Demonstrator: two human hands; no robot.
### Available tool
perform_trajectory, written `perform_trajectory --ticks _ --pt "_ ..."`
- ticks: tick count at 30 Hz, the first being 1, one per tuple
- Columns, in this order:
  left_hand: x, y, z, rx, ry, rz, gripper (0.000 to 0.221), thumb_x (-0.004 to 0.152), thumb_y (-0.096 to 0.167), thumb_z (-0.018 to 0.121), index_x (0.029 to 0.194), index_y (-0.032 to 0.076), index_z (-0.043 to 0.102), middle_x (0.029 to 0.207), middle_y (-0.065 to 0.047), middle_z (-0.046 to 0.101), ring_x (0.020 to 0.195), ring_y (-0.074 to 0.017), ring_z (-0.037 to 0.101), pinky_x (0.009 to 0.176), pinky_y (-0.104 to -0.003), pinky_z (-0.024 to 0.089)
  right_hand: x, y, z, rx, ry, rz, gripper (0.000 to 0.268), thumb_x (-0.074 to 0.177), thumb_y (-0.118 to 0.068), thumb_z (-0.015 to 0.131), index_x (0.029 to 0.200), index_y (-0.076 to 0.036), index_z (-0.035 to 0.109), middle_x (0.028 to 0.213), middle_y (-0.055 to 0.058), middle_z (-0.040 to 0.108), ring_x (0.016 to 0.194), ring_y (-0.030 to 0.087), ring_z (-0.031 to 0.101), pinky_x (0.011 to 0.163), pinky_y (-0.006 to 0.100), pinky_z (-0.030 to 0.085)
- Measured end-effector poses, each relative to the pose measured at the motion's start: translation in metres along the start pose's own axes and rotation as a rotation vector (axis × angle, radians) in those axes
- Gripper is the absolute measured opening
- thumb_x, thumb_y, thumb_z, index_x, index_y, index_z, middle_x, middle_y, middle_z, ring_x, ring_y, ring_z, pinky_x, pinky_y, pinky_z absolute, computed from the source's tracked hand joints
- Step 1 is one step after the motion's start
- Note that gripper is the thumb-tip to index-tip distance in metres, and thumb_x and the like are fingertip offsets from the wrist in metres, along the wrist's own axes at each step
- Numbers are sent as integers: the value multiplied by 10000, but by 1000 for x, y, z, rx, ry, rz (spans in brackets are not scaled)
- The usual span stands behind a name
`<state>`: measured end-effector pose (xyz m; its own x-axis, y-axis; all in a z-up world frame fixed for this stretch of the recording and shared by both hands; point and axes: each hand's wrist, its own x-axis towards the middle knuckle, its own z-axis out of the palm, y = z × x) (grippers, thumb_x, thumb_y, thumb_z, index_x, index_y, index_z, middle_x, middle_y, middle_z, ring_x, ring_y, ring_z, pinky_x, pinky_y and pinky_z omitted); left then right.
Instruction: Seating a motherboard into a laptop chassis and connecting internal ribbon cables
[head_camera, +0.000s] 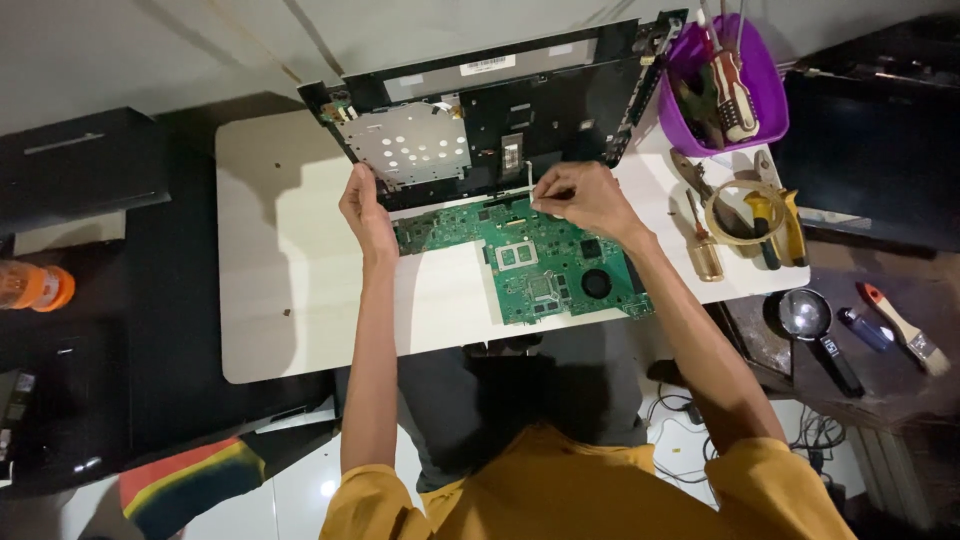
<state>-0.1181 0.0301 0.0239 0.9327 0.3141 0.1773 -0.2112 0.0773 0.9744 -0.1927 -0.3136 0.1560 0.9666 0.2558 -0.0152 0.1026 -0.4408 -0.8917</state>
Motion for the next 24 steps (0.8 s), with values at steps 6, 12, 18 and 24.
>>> perform_trajectory --ticks 6,12,18,24 --pt "8 -36 -11 15 2 -4 423 1159 503 512 1003 187 745 728 59 573 699 -8 291 1096 -455 456 1 10 0 21 0 -83 122 932 -129 818 1045 -101 782 913 117 798 930 351 764 814 486 610" --pt "25 -93 -25 -18 5 -16 407 1159 485 517 1322 176 727 1186 -31 746 1407 -309 538 1319 -622 181 -1 8 3 -8 40 -45 111 873 -99 850 955 -98 776 875 88 795 871 287 772 786 416 606" --pt "20 -85 -22 -49 -8 -32 471 1186 477 528 1512 145 600 1492 -104 615 1536 -448 240 1321 -724 27 -1 14 5 -20 56 -47 123 887 -86 852 981 -95 772 866 101 793 878 329 772 773 431 602" --pt "28 -97 -27 -49 -9 -5 414 1174 450 519 1449 177 664 1396 -21 693 1502 -356 397 1343 -639 86 -3 15 6 -15 83 -100 151 866 -69 872 967 -63 759 924 129 797 890 364 773 773 457 621"
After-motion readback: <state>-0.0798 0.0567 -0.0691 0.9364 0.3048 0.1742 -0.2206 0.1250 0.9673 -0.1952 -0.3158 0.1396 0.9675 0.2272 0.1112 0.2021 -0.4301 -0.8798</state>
